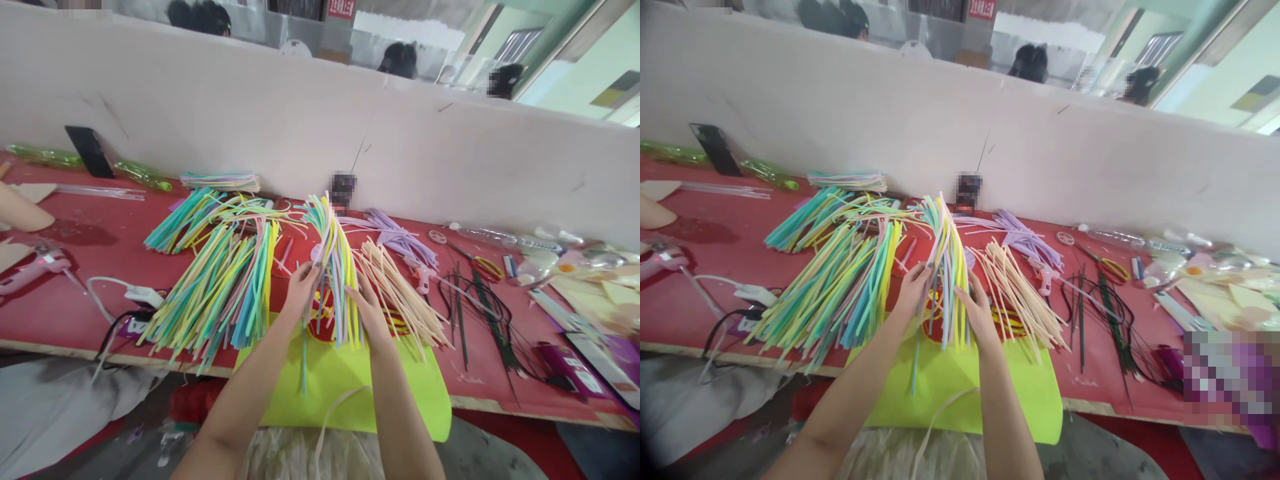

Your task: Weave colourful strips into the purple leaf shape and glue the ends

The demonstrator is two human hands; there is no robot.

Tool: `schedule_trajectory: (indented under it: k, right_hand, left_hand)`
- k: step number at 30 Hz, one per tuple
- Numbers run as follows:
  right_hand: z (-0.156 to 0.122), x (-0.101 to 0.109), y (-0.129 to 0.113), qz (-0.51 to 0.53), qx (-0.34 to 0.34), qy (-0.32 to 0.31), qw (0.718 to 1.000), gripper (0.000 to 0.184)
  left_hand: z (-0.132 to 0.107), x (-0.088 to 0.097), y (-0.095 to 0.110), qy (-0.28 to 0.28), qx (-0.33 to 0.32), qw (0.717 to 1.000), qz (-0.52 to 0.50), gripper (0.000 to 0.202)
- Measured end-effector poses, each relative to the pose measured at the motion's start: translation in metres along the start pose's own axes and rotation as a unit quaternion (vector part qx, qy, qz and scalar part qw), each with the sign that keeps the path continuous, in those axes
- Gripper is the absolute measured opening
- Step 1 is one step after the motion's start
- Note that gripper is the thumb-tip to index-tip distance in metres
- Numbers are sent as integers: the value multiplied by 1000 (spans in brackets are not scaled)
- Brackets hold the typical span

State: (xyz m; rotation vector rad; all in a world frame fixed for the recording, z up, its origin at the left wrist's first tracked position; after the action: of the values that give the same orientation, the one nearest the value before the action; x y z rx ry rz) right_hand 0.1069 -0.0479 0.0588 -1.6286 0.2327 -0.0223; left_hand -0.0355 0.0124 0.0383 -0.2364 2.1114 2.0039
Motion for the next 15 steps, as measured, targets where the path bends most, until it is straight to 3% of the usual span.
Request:
schedule_trajectory:
  k: [7,15]
  right_hand:
    - [3,15,5,8,-19,60,998,50]
    - [3,12,5,45,-21,71,996,55]
  left_hand:
    - [1,-2,-2,-19,24,1000,-3,25]
    - [-2,-9,7,-59,-1,998,35,23]
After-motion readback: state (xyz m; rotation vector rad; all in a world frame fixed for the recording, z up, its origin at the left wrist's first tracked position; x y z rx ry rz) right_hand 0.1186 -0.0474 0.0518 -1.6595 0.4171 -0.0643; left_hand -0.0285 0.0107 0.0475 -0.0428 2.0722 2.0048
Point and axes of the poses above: each hand's wrist, its own z-axis towards the middle knuckle, its own x-axis out of the back of the hand, y = z × x, the point moved 6 cm from there along z, towards the middle knuckle, and after that the axes turned 5 degrees about z, right-handed, at the moved point
